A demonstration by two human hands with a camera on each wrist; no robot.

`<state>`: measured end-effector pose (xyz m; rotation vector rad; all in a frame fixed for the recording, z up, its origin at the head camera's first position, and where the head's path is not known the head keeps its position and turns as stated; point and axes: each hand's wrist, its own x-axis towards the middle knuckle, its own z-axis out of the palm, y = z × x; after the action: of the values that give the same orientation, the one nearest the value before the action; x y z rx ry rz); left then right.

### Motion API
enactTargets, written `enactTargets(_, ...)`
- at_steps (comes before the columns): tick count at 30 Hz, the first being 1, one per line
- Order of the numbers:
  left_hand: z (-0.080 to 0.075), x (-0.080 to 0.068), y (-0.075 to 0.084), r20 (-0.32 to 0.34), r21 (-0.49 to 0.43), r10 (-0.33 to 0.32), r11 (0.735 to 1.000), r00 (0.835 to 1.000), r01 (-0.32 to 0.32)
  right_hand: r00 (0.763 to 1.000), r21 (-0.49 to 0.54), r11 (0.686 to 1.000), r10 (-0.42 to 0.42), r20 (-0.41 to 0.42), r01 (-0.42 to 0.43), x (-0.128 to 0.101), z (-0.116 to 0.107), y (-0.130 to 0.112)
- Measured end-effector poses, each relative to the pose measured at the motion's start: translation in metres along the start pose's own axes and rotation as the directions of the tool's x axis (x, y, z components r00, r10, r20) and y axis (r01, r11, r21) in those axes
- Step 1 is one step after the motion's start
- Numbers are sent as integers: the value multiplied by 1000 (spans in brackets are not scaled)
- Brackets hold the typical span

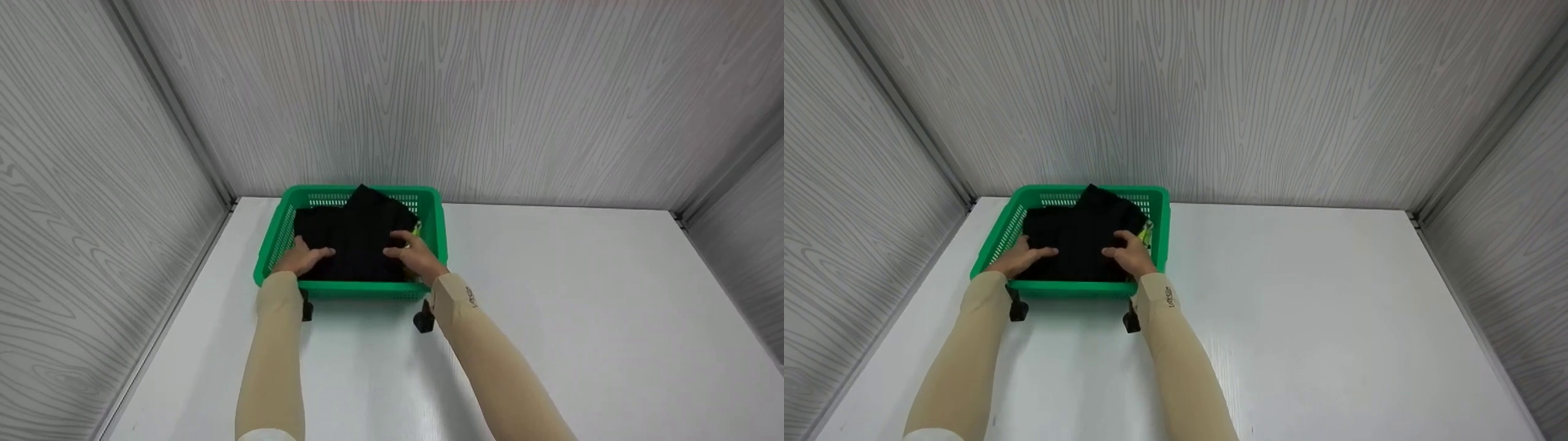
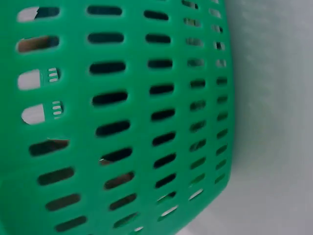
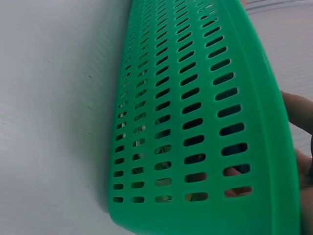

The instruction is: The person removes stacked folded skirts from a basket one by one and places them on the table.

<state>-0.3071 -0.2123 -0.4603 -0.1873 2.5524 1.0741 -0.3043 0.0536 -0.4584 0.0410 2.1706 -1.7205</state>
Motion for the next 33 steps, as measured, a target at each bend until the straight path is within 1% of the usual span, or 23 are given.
enactTargets(2,1,1,-2,12,-7,17,1000,1000,-17,1000,23,1000,-1,2,1,0,1,2)
enactTargets(4,1,2,-4,-2,-36,62,997,998,-62,1000,51,999,-7,12,6,0,2,2)
enactTargets(6,0,2,-6,-21,-91,112,989,994,-113,1000,80,997,-19,20,17,1,3,4)
enactTargets(8,-2,1,-7,-38,-152,140,978,989,-144,999,111,993,-27,27,24,2,4,5)
enactTargets(10,-3,1,-10,-44,-193,133,971,990,-139,999,108,994,-29,39,25,1,5,6)
enactTargets(14,-5,1,-15,-63,-228,82,969,995,-94,997,34,999,-29,65,27,0,8,5)
enactTargets(17,-4,0,-15,-90,-246,87,963,992,-106,997,-11,999,-38,70,38,0,9,4)
enactTargets(19,-1,-2,-12,-108,-242,116,960,987,-139,997,-22,998,-56,53,57,0,8,3)
enactTargets(21,3,-5,-7,-124,-219,157,959,980,-181,996,-25,996,-82,29,83,1,8,4)
enactTargets(23,7,-5,-2,-140,-189,185,959,973,-209,995,-32,994,-103,7,103,2,7,5)
enactTargets(25,9,-5,0,-158,-132,201,966,967,-223,994,-28,994,-105,-1,105,3,7,5)
enactTargets(27,10,-4,1,-171,-74,205,973,964,-220,996,-15,996,-92,3,92,4,7,6)
enactTargets(28,10,-3,0,-171,-57,207,974,963,-219,996,-10,996,-88,10,88,4,8,6)
enactTargets(30,9,-3,-1,-162,-53,208,974,965,-219,996,5,997,-83,30,83,4,8,5)
enactTargets(33,6,-1,-3,-107,-118,188,973,976,-200,995,19,996,-85,54,84,5,9,4)
